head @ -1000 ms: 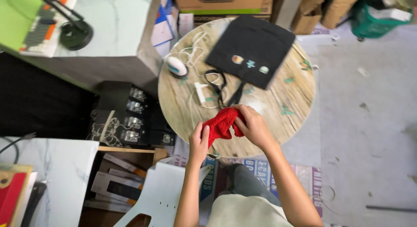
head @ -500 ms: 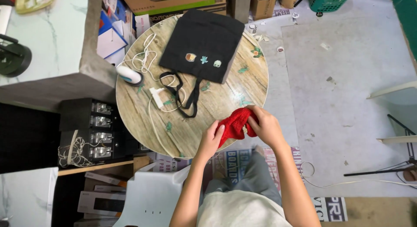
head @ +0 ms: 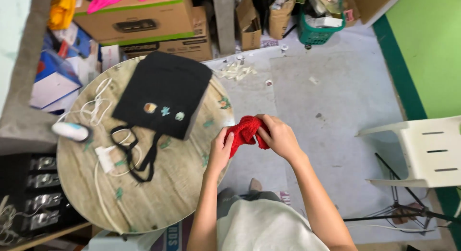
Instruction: The person uses a red cloth to wipe the surface of a red heat press machine, cleaning the base and the upper heating element. They then move to a desk and wipe a white mechanical keyboard and the surrounding marble-patterned surface with the same cloth.
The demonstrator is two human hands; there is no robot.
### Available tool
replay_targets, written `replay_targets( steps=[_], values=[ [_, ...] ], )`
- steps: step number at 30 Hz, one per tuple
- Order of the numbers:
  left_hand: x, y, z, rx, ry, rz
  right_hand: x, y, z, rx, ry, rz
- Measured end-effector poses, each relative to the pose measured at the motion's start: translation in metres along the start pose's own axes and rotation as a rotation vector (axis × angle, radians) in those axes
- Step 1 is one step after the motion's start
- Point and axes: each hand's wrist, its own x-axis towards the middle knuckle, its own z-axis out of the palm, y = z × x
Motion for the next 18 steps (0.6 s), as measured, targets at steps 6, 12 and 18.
replay_targets(
  steps=[6,12,18],
  values=[
    [0.067,0.013,0.077,-0.004,-0.13,0.06,0.034,0.064,-0.056,0.027,0.09,0.118],
    [0.161,0.041,0.132,-0.064,-0.264,-0.09,0.088,0.124,-0.097,0.094,0.13,0.22],
    [0.292,0.016,0.19,-0.011,-0.214,0.144,0.192,0.208,-0.129,0.143,0.152,0.095]
  ],
)
